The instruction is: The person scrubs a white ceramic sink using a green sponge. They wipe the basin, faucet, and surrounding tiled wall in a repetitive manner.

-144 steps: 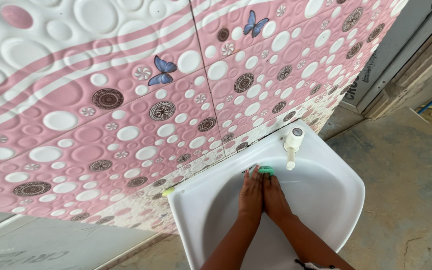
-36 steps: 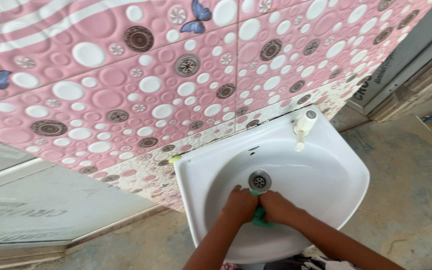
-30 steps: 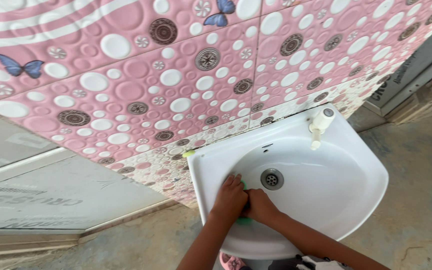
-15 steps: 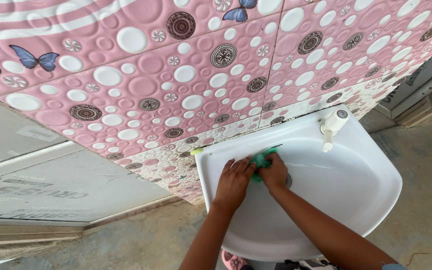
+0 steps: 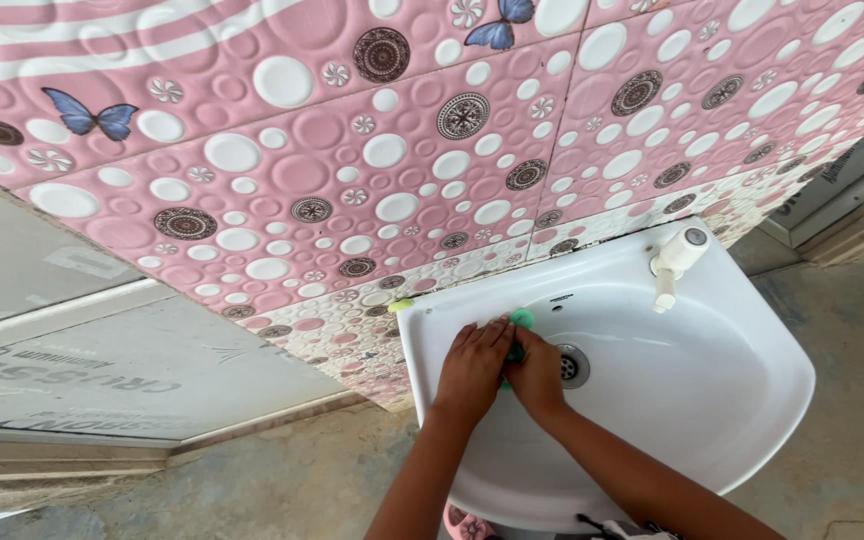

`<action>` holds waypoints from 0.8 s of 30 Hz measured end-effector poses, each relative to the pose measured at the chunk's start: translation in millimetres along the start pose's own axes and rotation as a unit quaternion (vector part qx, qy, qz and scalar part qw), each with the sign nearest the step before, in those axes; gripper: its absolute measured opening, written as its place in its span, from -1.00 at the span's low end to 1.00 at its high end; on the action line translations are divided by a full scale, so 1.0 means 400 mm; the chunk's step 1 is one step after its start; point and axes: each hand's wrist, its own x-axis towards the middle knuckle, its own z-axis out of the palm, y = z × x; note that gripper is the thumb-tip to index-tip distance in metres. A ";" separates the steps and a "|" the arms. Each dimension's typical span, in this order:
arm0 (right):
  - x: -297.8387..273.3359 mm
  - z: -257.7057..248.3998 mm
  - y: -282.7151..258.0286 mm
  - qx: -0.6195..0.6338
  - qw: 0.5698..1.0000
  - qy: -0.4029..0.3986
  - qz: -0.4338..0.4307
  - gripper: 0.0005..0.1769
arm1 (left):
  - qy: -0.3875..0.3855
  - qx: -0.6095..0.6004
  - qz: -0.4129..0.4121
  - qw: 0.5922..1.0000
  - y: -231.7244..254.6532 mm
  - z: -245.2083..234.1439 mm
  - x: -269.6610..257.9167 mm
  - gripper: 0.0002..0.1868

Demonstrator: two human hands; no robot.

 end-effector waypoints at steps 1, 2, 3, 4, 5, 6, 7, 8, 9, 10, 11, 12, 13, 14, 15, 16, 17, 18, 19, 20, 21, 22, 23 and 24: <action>0.007 -0.008 -0.001 0.008 1.000 0.004 -0.025 -0.71 | -0.011 -0.007 -0.006 1.000 0.000 -0.013 -0.005 -0.22; 0.013 -0.011 0.003 0.016 0.999 0.008 -0.049 -0.69 | -0.028 -0.015 -0.015 0.999 0.000 -0.026 -0.007 -0.16; 0.023 -0.013 0.014 0.001 1.000 0.015 -0.017 -0.70 | -0.044 -0.026 -0.022 0.998 0.004 -0.035 -0.001 -0.11; 0.033 -0.011 0.028 -0.014 1.000 0.022 0.016 -0.72 | -0.060 -0.036 -0.029 0.997 0.008 -0.041 0.004 -0.05; 0.049 -0.012 0.045 -0.028 0.998 0.029 0.047 -0.73 | -0.063 -0.042 -0.036 0.996 0.011 -0.047 0.010 -0.03; 0.071 -0.016 0.066 -0.036 0.997 0.055 0.050 -0.71 | -0.065 -0.049 -0.043 0.996 0.013 -0.049 0.014 -0.01; 0.089 -0.021 0.090 -0.044 0.994 0.079 0.055 -0.68 | -0.070 -0.055 -0.052 0.995 0.015 -0.048 0.012 0.02; 0.099 -0.027 0.117 -0.052 0.992 0.103 0.059 -0.65 | -0.069 -0.061 -0.053 0.994 0.015 -0.045 0.011 0.01; 0.109 -0.037 0.143 -0.064 0.988 0.131 0.057 -0.64 | -0.068 -0.066 -0.054 0.994 0.014 -0.040 0.013 0.00; 0.121 -0.044 0.166 -0.076 0.983 0.159 0.054 -0.62 | -0.067 -0.072 -0.055 0.994 0.012 -0.036 0.014 0.00; 0.127 -0.045 0.183 -0.089 0.977 0.186 0.050 -0.61 | -0.062 -0.079 -0.055 0.993 0.008 -0.032 0.015 0.00; 0.131 -0.044 0.193 -0.087 0.974 0.191 0.084 -0.63 | -0.057 -0.086 -0.055 0.993 0.006 -0.030 0.015 0.01; 0.133 -0.044 0.196 -0.084 0.970 0.195 0.118 -0.65 | -0.052 -0.092 -0.056 0.993 0.004 -0.029 0.011 0.01; 0.131 -0.045 0.193 -0.081 0.965 0.198 0.152 -0.67 | -0.055 -0.100 -0.062 0.992 0.004 -0.030 0.006 0.01; 0.125 -0.046 0.181 -0.093 0.969 0.194 0.124 -0.66 | -0.056 -0.108 -0.067 0.990 0.005 -0.031 0.008 0.01; 0.115 -0.046 0.164 -0.104 0.971 0.190 0.097 -0.66 | -0.058 -0.116 -0.072 0.989 0.005 -0.032 0.010 0.01; 0.109 -0.049 0.142 -0.116 0.973 0.186 0.069 -0.65 | -0.056 -0.116 -0.072 0.989 0.007 -0.033 0.010 0.03; 0.103 -0.048 0.114 -0.097 0.981 0.161 0.052 -0.68 | -0.054 -0.117 -0.071 0.989 0.009 -0.033 0.010 0.06; 0.093 -0.046 0.085 -0.078 0.987 0.136 0.035 -0.70 | -0.053 -0.117 -0.071 0.989 0.012 -0.031 0.010 0.08; 0.087 -0.051 0.058 -0.059 0.992 0.110 0.018 -0.72 | -0.054 -0.118 -0.074 0.989 0.014 -0.029 0.012 0.08; 0.093 -0.060 0.034 -0.051 0.992 0.104 0.039 -0.73 | -0.056 -0.117 -0.079 0.988 0.013 -0.028 0.012 0.08; 0.110 -0.068 0.015 -0.042 0.992 0.099 0.061 -0.74 | -0.058 -0.116 -0.084 0.988 0.012 -0.028 0.011 0.08; 0.114 -0.073 0.004 -0.035 0.992 0.093 0.083 -0.76 | -0.062 -0.115 -0.088 0.987 0.011 -0.027 0.008 0.07; 0.110 -0.073 0.003 -0.045 0.991 0.105 0.068 -0.75 | -0.067 -0.114 -0.093 0.987 0.009 -0.026 0.009 0.07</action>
